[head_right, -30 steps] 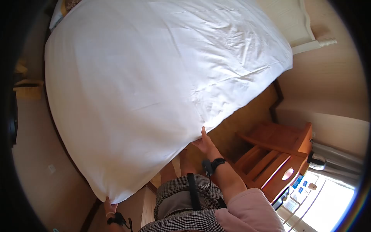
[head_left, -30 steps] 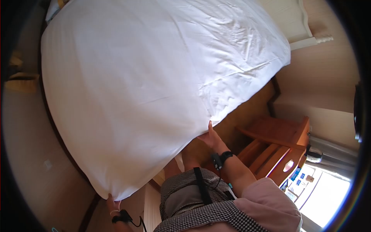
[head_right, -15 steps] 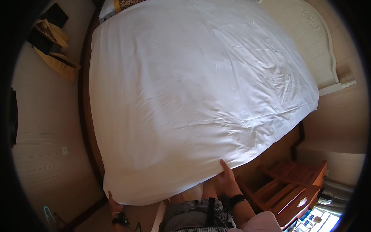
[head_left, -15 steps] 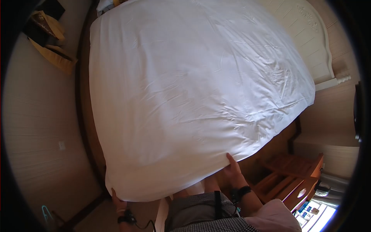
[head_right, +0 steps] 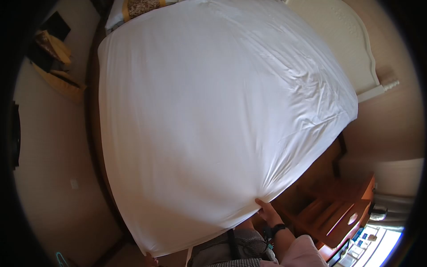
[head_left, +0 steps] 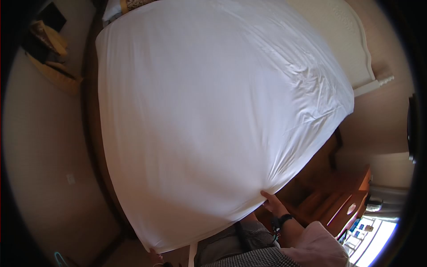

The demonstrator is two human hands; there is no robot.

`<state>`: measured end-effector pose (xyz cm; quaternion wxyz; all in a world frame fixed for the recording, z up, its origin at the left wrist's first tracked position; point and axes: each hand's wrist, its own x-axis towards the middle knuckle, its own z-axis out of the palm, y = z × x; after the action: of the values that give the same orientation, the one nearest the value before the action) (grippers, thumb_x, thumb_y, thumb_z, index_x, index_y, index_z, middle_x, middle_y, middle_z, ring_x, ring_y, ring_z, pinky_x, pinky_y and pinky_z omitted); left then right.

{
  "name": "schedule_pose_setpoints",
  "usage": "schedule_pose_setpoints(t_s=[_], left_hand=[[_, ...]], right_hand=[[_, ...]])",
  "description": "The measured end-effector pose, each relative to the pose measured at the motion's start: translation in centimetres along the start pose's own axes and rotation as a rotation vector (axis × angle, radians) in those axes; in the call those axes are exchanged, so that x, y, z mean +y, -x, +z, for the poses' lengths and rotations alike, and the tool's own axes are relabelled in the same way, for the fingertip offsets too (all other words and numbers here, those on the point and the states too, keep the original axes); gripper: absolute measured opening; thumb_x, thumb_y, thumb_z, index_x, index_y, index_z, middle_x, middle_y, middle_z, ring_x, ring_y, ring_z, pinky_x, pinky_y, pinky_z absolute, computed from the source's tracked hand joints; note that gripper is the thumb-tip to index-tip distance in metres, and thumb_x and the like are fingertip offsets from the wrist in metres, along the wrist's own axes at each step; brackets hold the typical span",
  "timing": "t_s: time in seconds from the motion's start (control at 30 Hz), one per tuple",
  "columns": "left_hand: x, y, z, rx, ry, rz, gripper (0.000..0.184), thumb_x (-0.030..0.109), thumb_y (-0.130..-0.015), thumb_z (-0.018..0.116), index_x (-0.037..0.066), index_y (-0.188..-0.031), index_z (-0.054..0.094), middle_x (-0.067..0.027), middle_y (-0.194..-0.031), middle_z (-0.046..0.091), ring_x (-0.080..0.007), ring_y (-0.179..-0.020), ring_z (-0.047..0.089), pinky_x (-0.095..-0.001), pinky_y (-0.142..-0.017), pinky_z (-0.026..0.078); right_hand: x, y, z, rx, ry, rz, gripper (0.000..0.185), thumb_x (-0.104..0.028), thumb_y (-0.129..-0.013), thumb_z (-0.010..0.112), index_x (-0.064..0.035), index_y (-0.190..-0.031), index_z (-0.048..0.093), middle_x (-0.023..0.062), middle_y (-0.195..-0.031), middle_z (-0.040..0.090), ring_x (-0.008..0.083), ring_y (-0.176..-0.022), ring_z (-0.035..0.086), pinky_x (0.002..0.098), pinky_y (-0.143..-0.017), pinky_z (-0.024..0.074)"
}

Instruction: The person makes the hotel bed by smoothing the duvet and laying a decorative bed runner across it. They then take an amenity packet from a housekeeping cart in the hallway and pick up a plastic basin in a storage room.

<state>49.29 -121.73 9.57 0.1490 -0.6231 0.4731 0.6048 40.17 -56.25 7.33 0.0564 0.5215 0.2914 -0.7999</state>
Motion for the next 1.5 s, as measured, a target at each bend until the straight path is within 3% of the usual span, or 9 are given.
schedule_pose_setpoints(t_s=[0.17, 0.3, 0.43, 0.57, 0.77, 0.9, 1.0, 1.3, 1.5], left_hand=[[2.1, -3.2, 4.6, 0.205, -0.827, 0.058, 0.033, 0.022, -0.090, 0.049, -0.001, -0.113, 0.052, -0.0176, -0.099, 0.056, -0.0328, -0.088, 0.053, -0.0371, -0.079, 0.042], [6.8, -2.7, 14.3, 0.506, -1.174, 0.718, 0.047, 0.008, -0.084, 0.051, -0.012, -0.125, 0.040, -0.0270, -0.126, 0.048, -0.0415, -0.113, 0.048, -0.0403, -0.102, 0.036], [9.0, 6.8, 33.1, 0.170, -1.345, 1.262, 0.062, 0.004, -0.084, 0.051, -0.005, -0.138, 0.023, -0.0262, -0.142, 0.025, -0.0377, -0.134, 0.024, -0.0443, -0.111, 0.018], [4.0, 18.1, 52.4, -0.222, -1.432, 1.681, 0.067, 0.005, -0.081, 0.056, 0.001, -0.139, 0.024, -0.0255, -0.144, 0.023, -0.0402, -0.134, 0.022, -0.0473, -0.109, 0.021], [-6.7, 17.2, 64.1, -0.342, -1.968, 1.246, 0.088, 0.032, -0.078, 0.064, -0.002, -0.142, 0.013, -0.0265, -0.146, 0.015, -0.0411, -0.137, 0.012, -0.0513, -0.110, 0.016], [-6.8, 14.9, 63.4, -0.274, -2.182, 0.720, 0.104, 0.043, -0.073, 0.066, -0.005, -0.142, 0.004, -0.0326, -0.145, 0.012, -0.0456, -0.131, 0.025, -0.0472, -0.111, 0.018], [-7.2, 15.7, 66.8, -0.170, -2.183, 0.642, 0.086, 0.029, -0.078, 0.059, -0.006, -0.141, 0.011, -0.0327, -0.142, 0.018, -0.0442, -0.129, 0.029, -0.0464, -0.109, 0.023], [-25.0, 28.8, 95.7, -0.191, -1.540, 1.086, 0.079, 0.020, -0.080, 0.052, -0.015, -0.137, 0.010, -0.0315, -0.144, 0.015, -0.0434, -0.135, 0.014, -0.0444, -0.113, 0.013], [-28.3, 28.5, 103.9, 0.069, -1.738, 0.840, 0.083, 0.036, -0.087, 0.052, -0.016, -0.136, 0.010, -0.0335, -0.143, 0.016, -0.0473, -0.133, 0.014, -0.0459, -0.112, 0.015]], right_hand=[[2.1, -6.4, -4.8, 0.249, 0.994, 0.419, 0.020, -0.005, -0.081, 0.059, 0.0013, -0.100, 0.056, 0.0152, -0.083, 0.063, 0.0282, -0.066, 0.065, 0.0426, -0.057, 0.0575], [0.7, -5.5, -6.0, 0.468, 0.731, 0.157, 0.026, -0.011, -0.079, 0.063, -0.0006, -0.102, 0.059, 0.0153, -0.091, 0.063, 0.0254, -0.076, 0.064, 0.0420, -0.061, 0.0547], [-6.7, -6.2, -3.9, 0.799, 1.205, -0.714, 0.038, -0.011, -0.080, 0.060, -0.0048, -0.116, 0.053, 0.0157, -0.098, 0.061, 0.0298, -0.094, 0.058, 0.0390, -0.085, 0.0465], [-16.3, -5.0, 7.0, 0.326, 1.424, -1.233, 0.045, -0.010, -0.080, 0.059, -0.0097, -0.125, 0.051, 0.0143, -0.128, 0.046, 0.0331, -0.117, 0.043, 0.0420, -0.098, 0.0366], [-25.9, -14.4, 3.5, -0.212, 1.768, -1.294, 0.065, -0.031, -0.073, 0.068, -0.0141, -0.131, 0.044, 0.0136, -0.137, 0.038, 0.0354, -0.132, 0.026, 0.0526, -0.108, 0.0205], [-42.7, -19.4, -21.0, 0.573, 1.536, -0.771, 0.083, -0.036, -0.067, 0.075, -0.0129, -0.136, 0.036, 0.0115, -0.139, 0.034, 0.0341, -0.134, 0.022, 0.0530, -0.105, 0.0221], [-52.8, -17.7, -32.0, 1.081, 1.863, -0.194, 0.059, -0.043, -0.087, 0.051, -0.0115, -0.135, 0.039, 0.0103, -0.135, 0.042, 0.0288, -0.130, 0.030, 0.0508, -0.102, 0.0259], [-54.1, -21.0, -12.0, -0.532, 1.840, -1.275, 0.055, -0.033, -0.082, 0.059, -0.0173, -0.132, 0.045, 0.0129, -0.146, 0.028, 0.0328, -0.139, 0.012, 0.0518, -0.110, 0.0150], [-74.4, -35.6, -18.8, -0.373, 1.477, -1.479, 0.061, -0.035, -0.060, 0.077, -0.0142, -0.113, 0.055, 0.0128, -0.129, 0.043, 0.0342, -0.129, 0.030, 0.0508, -0.105, 0.0241]])
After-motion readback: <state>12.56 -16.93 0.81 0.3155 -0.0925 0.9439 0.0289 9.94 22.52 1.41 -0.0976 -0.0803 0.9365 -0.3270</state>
